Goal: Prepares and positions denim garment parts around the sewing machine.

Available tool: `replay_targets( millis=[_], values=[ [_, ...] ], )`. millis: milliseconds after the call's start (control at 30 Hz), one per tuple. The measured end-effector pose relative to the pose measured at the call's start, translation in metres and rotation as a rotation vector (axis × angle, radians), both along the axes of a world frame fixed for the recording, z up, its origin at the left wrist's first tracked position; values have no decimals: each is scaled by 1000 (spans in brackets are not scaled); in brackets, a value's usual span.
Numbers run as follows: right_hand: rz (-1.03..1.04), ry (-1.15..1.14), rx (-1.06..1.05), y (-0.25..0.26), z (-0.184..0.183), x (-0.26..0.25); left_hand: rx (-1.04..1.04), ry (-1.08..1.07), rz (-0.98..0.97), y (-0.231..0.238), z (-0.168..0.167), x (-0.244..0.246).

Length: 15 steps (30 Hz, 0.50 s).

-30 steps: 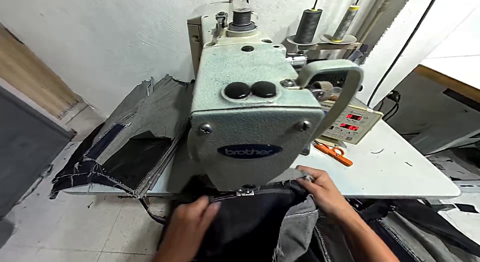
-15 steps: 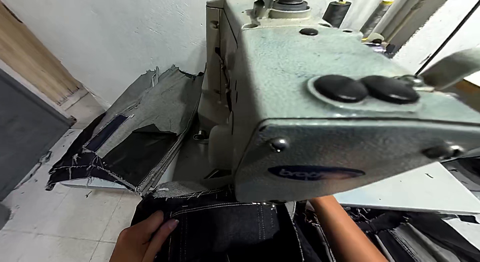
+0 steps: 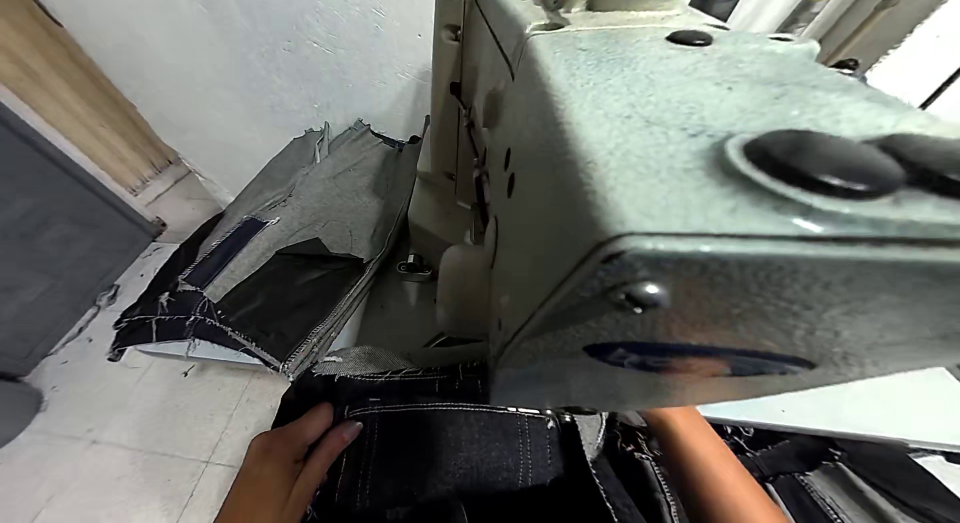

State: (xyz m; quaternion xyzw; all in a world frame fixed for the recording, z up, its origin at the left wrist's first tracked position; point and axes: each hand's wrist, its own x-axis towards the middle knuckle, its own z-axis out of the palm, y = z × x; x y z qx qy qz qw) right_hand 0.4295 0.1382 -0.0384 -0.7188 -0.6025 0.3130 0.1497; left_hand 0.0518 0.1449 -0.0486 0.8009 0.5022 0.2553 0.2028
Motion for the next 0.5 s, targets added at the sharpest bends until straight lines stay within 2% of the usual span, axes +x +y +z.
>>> replay_targets(
  millis=[33, 100, 200, 267, 367, 500],
  values=[
    [20, -5, 63, -2, 1, 0, -21, 18, -2, 0, 3, -1],
    [72, -11, 437, -11, -2, -3, -40, 64, 2, -3, 11, -2],
    [19, -10, 696, -27, -1, -6, 101, 137, 39, -16, 26, 5],
    [-27, 57, 695, -53, -1, -15, 149, 121, -7, -28, 34, 16],
    [-84, 271, 493, -101, 6, -46, 27, 116, -155, -51, 40, 45],
    [-197, 360, 389, -120, -37, -56, -236, -29, -193, -76, 20, 84]
  ],
)
